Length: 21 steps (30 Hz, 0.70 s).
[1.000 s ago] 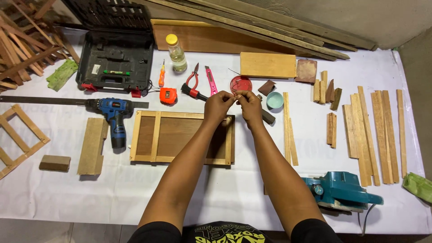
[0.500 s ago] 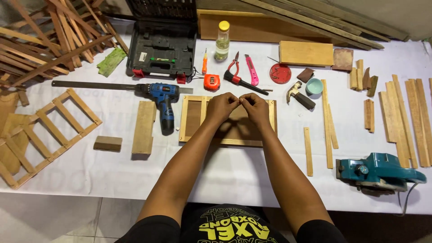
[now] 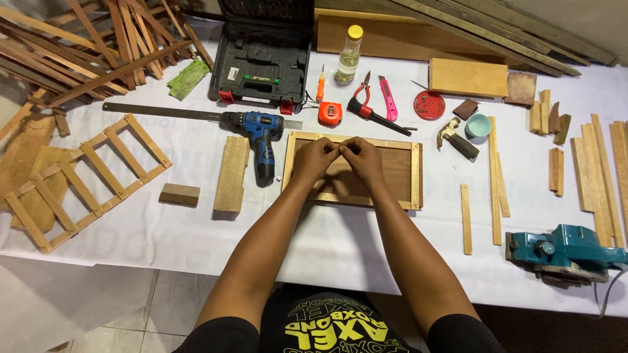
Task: The recorder is assembling and measuring a wooden frame structure using various hand and power tools.
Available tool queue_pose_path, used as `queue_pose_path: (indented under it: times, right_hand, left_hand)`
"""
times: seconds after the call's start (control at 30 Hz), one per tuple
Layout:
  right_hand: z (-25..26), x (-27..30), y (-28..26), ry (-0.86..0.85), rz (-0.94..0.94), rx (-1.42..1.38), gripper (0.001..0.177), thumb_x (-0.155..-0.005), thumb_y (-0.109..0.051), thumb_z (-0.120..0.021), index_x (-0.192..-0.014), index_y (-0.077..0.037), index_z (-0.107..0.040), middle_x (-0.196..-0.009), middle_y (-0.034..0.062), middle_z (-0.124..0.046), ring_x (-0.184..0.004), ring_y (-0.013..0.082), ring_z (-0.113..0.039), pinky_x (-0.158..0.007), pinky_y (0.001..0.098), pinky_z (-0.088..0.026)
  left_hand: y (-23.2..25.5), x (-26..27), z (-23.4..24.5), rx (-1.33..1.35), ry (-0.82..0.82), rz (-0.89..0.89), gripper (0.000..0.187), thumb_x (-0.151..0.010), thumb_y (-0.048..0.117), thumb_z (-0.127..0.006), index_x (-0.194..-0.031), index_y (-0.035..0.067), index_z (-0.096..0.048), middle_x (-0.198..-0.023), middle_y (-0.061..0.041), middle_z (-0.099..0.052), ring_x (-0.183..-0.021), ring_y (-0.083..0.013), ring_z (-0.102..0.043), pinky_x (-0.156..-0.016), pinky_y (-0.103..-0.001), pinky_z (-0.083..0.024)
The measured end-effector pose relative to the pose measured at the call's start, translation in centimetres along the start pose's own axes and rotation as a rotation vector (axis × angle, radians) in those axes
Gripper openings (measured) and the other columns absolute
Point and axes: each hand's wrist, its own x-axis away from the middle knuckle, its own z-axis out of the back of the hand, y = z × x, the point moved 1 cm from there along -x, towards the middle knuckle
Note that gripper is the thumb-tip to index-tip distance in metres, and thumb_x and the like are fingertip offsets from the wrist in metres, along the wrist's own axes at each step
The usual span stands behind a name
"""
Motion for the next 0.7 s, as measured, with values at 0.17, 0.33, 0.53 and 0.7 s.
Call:
queue_pose_path:
  times: [0.17,0.33,0.53,0.7]
  right_hand:
    - [-1.9,0.4,-0.1,-0.008,-0.030,0.053,0.020,-0.094,-0.022,-0.076,-0.102,-0.004,-0.075,-0.084,0.0043,-0.077,-0.073,0.0078,-0.067,-0.067,0.0252,-0.054]
    - [-3.7,-0.1,1.2,0.053,0.001,0.109,0.020,-0.092,-0.023,-0.076,-0.099,-0.005,-0.076,-0.086,0.0052,-0.078,-0.077,0.0092,-0.072,-0.072,0.0258,-0.057]
    - [-5.6,-1.7,1.7,0.104,-0.058,0.114,0.020,-0.091,-0.024,-0.076,-0.098,-0.005,-0.076,-0.086,0.0060,-0.078,-0.077,0.0119,-0.073,-0.073,0.0284,-0.058]
    - [-6.3,-2.8,1.0,0.153,-0.134,0.258,0.021,-0.092,-0.027,-0.075,-0.100,-0.008,-0.076,-0.088,0.0091,-0.077,-0.079,0.0189,-0.075,-0.074,0.0324,-0.057]
  left_hand:
    - [-0.1,1.7,2.0,0.113,-0.009,0.065,0.028,-0.084,0.039,-0.076,-0.100,0.016,-0.079,-0.089,-0.006,-0.078,-0.078,-0.0238,-0.076,-0.070,-0.038,-0.058]
    - [-2.9,1.3,2.2,-0.122,-0.034,0.015,0.023,-0.085,0.033,-0.076,-0.099,0.016,-0.079,-0.097,-0.007,-0.078,-0.086,-0.0257,-0.075,-0.076,-0.039,-0.057]
    - [-5.7,-0.4,1.4,-0.440,-0.042,-0.265,0.037,-0.082,0.027,-0.078,-0.116,0.013,-0.074,-0.119,-0.007,-0.072,-0.105,-0.0281,-0.069,-0.086,-0.044,-0.053]
    - [-5.2,-0.8,1.7,-0.545,-0.116,-0.316,0.058,-0.078,0.031,-0.082,-0.130,0.011,-0.065,-0.122,-0.008,-0.067,-0.113,-0.0280,-0.064,-0.092,-0.047,-0.046]
